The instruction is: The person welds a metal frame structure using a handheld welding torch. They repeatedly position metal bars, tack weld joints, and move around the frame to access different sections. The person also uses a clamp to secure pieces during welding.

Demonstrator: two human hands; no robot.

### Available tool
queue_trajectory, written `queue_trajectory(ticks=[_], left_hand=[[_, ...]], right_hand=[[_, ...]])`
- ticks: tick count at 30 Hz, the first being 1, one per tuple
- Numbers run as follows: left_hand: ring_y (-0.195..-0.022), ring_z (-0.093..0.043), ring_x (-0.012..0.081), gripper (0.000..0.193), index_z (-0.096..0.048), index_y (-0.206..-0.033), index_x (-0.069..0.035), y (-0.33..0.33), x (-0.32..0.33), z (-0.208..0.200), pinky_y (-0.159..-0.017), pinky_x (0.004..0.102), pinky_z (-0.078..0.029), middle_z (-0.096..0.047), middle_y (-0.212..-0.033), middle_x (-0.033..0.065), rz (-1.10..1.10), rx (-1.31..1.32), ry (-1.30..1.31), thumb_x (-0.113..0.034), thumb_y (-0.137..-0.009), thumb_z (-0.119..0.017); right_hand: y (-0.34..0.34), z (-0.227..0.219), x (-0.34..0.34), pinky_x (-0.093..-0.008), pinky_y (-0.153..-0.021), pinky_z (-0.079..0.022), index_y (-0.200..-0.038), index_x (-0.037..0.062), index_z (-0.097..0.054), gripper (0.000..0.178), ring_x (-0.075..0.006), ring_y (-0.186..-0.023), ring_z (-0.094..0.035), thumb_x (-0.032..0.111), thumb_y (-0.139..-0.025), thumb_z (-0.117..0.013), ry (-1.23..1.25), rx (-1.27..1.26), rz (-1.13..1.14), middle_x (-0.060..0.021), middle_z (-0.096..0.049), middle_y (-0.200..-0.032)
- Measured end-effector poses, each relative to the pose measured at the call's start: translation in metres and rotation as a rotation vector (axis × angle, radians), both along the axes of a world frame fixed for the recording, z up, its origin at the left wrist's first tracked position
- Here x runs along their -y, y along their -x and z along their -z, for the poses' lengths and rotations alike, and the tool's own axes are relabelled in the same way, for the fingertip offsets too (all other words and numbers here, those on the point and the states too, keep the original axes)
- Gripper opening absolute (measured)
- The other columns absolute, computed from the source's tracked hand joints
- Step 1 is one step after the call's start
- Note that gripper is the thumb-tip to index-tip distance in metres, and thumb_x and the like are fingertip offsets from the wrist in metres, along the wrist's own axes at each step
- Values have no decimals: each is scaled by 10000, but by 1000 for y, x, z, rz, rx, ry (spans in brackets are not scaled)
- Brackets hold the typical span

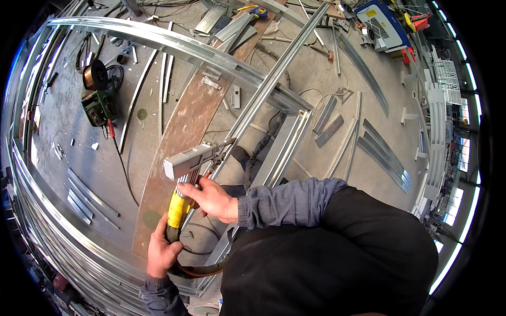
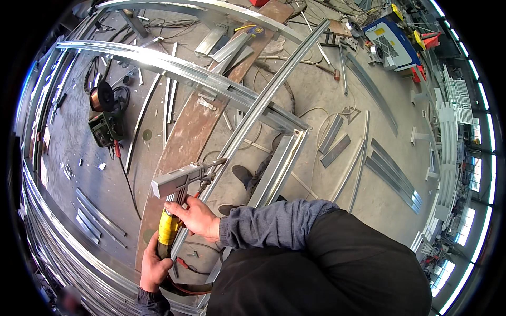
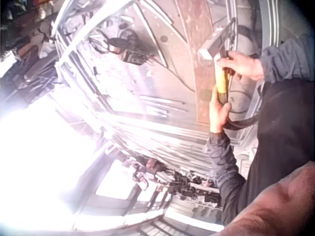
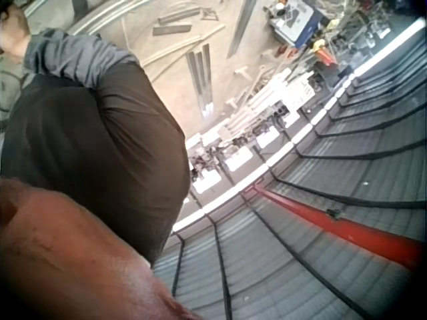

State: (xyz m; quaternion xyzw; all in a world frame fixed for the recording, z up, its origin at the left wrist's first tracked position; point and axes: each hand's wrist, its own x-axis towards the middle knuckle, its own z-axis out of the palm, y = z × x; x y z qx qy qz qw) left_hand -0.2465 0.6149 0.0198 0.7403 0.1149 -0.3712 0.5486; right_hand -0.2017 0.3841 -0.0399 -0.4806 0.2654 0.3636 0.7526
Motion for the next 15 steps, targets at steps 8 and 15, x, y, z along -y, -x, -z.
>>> queue_trajectory(ticks=[8, 15], left_hand=[[-1162, -639, 169, 829, -500, -1543, 63, -8, -7, 15, -1039, 299, -499, -693, -1251, 81, -13, -52, 81, 26, -725, -628], [-1231, -623, 180, 845, -473, -1573, 53, -13, -6, 15, -1088, 305, -474, -671, -1326, 91, -19, -77, 141, 56, -738, -611]], right_hand=[[-4, 9, -3, -273, -520, -456, -1208, 44, -706, 639, -89, -703, -595, 652, -1012, -684, 39, -1, 3, -13, -647, -893], [-7, 10, -2, -276, -507, -434, -1188, 38, -709, 622, -90, -670, -568, 637, -1022, -680, 49, 0, 0, -18, -639, -873]])
